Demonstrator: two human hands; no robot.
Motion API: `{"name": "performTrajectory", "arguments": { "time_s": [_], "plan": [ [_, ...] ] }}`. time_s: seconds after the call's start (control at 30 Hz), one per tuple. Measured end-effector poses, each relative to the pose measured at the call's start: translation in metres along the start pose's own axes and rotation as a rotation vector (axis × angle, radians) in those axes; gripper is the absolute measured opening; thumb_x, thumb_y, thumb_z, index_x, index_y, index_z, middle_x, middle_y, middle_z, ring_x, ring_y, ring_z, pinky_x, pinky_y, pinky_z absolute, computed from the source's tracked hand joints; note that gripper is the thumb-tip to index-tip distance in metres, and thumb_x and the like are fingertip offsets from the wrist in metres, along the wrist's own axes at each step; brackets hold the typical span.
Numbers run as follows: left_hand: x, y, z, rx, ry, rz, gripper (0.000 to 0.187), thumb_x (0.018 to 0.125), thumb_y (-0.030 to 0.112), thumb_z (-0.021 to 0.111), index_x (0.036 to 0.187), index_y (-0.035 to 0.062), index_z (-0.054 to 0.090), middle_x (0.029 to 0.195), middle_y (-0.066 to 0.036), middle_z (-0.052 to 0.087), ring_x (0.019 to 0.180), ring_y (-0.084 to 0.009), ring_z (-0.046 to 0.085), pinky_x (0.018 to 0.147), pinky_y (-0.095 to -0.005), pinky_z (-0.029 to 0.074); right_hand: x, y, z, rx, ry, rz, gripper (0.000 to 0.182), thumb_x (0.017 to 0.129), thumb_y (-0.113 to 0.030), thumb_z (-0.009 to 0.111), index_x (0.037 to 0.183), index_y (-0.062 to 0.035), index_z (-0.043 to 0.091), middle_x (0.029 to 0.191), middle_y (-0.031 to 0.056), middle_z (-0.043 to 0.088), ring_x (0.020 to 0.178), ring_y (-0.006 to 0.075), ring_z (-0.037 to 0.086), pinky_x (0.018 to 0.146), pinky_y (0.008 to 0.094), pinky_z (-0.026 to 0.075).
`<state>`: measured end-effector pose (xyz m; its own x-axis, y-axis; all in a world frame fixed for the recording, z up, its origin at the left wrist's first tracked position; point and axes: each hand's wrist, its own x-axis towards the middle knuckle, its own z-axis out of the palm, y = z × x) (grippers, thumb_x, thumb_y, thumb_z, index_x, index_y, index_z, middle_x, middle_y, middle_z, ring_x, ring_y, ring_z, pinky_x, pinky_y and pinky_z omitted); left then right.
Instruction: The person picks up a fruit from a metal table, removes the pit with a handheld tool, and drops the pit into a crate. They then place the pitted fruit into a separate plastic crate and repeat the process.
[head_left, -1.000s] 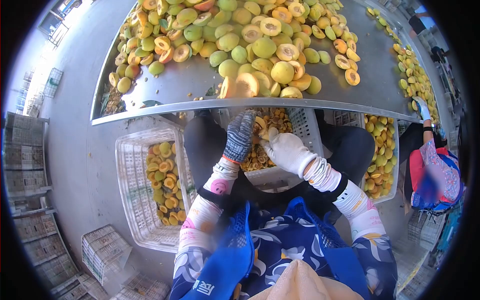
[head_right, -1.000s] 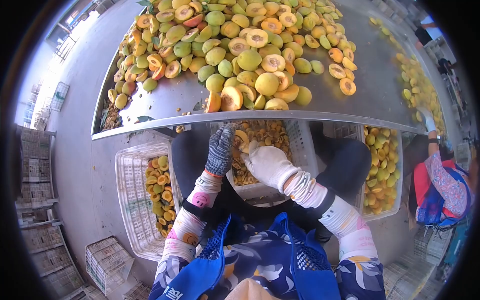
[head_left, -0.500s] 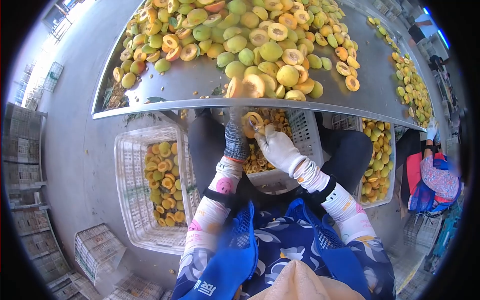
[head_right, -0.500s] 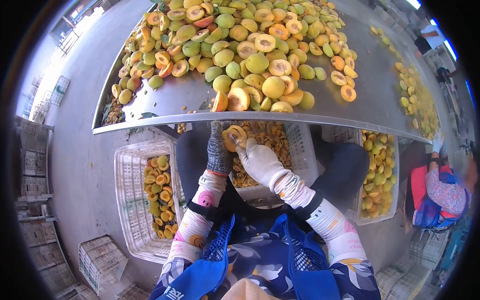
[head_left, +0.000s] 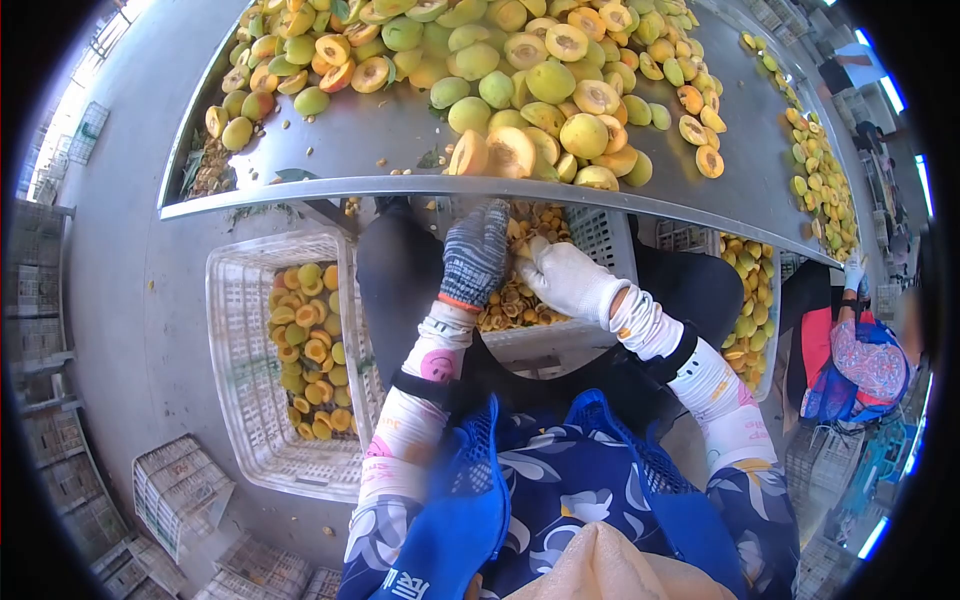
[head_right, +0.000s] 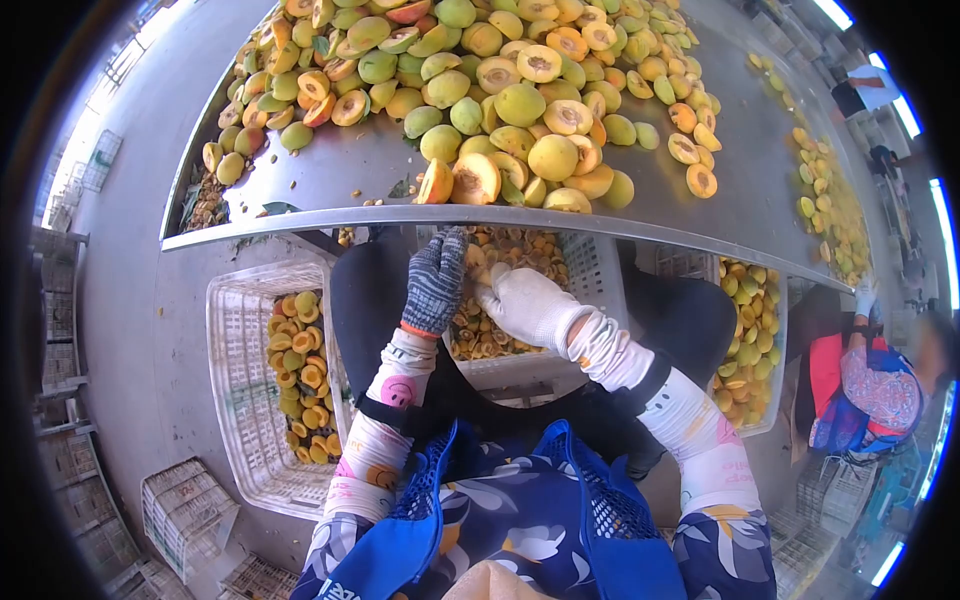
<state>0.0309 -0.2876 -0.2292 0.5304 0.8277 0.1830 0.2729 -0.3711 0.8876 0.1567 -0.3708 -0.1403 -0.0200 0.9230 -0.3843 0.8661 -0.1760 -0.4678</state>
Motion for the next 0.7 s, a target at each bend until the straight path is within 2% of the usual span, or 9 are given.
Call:
{"name": "performTrajectory", "arguments": {
  "time_s": [0.17,0.27,0.3,0.37,0.43,0.47,0.53,0.63,0.7],
  "plan": [
    [0.001,-0.027,0.006,-0.075,-0.034,0.281,0.037,0.085,0.008,0.053,0.121,-0.0035,0.051,0.105,-0.020,0.059,0.092,-0.0339,0.058,0.079,-0.0416,0.049,-0.006,0.015,0.024,0.349,0.128,0.081,0.041,0.095,-0.033,0.043,0.096,0.0070,0.052,0.081,0.0317,0.060,0.082,0.0456,0.059,0.072,0.0476,0.046],
    [-0.015,0.012,0.011,-0.612,0.083,-0.120,0.043,0.081,0.008,0.060,0.121,-0.0027,0.050,0.114,-0.021,0.057,0.101,-0.0332,0.056,0.085,-0.0408,0.047,-0.021,-0.005,0.005,0.728,0.034,0.293,0.042,0.096,-0.034,0.043,0.098,0.0069,0.052,0.072,0.0248,0.060,0.068,0.0381,0.061,0.065,0.0432,0.048],
    [-0.020,0.030,0.010,-0.762,0.129,-0.268,0.043,0.079,0.007,0.061,0.120,-0.0021,0.050,0.115,-0.020,0.056,0.102,-0.0336,0.056,0.085,-0.0410,0.047,-0.021,-0.002,0.012,0.646,0.084,0.218,0.042,0.096,-0.034,0.044,0.097,0.0069,0.051,0.070,0.0231,0.059,0.064,0.0346,0.060,0.062,0.0419,0.047],
    [-0.025,0.017,0.016,-0.270,0.229,0.075,0.041,0.076,0.009,0.066,0.114,-0.0003,0.053,0.109,-0.019,0.058,0.097,-0.0336,0.057,0.084,-0.0401,0.047,-0.020,0.008,0.034,0.484,0.163,0.076,0.042,0.096,-0.035,0.044,0.094,0.0068,0.051,0.065,0.0196,0.058,0.056,0.0275,0.059,0.056,0.0392,0.047],
    [-0.018,-0.003,0.005,0.259,0.212,0.510,0.036,0.077,0.012,0.069,0.108,0.0007,0.055,0.106,-0.018,0.058,0.095,-0.0277,0.059,0.082,-0.0344,0.049,-0.025,-0.009,0.001,0.822,-0.198,0.317,0.039,0.096,-0.037,0.043,0.093,0.0010,0.048,0.061,0.0070,0.049,0.041,0.0153,0.048,0.037,0.0307,0.040],
    [-0.010,-0.013,0.002,0.039,-0.020,0.334,0.041,0.069,0.008,0.073,0.105,-0.0001,0.056,0.102,-0.019,0.059,0.092,-0.0304,0.061,0.080,-0.0342,0.050,-0.026,-0.007,0.001,0.990,-0.237,0.339,0.039,0.096,-0.038,0.043,0.094,-0.0001,0.048,0.061,0.0048,0.047,0.040,0.0137,0.046,0.035,0.0289,0.038],
    [-0.002,0.002,-0.009,-0.267,-0.153,0.191,0.026,0.085,0.013,0.061,0.107,-0.0004,0.058,0.097,-0.015,0.062,0.089,-0.0251,0.063,0.081,-0.0337,0.050,-0.028,-0.003,0.001,1.178,-0.255,0.367,0.039,0.096,-0.040,0.043,0.096,-0.0012,0.047,0.062,0.0024,0.045,0.038,0.0120,0.043,0.033,0.0272,0.035],
    [-0.006,-0.004,0.007,-0.189,-0.031,0.140,0.026,0.095,0.016,0.049,0.111,-0.0012,0.058,0.096,-0.013,0.063,0.090,-0.0212,0.062,0.083,-0.0321,0.049,-0.029,-0.006,0.015,1.233,-0.161,0.372,0.041,0.096,-0.042,0.043,0.097,-0.0011,0.046,0.064,0.0023,0.045,0.039,0.0116,0.044,0.032,0.0274,0.036],
    [-0.012,0.007,0.007,-0.023,0.130,0.138,0.040,0.074,0.007,0.065,0.113,0.0007,0.059,0.099,-0.020,0.061,0.093,-0.0354,0.060,0.082,-0.0395,0.049,-0.027,-0.013,0.020,1.200,-0.085,0.381,0.040,0.096,-0.042,0.043,0.097,-0.0014,0.045,0.065,0.0028,0.046,0.039,0.0117,0.044,0.033,0.0273,0.036]
  ]
}}
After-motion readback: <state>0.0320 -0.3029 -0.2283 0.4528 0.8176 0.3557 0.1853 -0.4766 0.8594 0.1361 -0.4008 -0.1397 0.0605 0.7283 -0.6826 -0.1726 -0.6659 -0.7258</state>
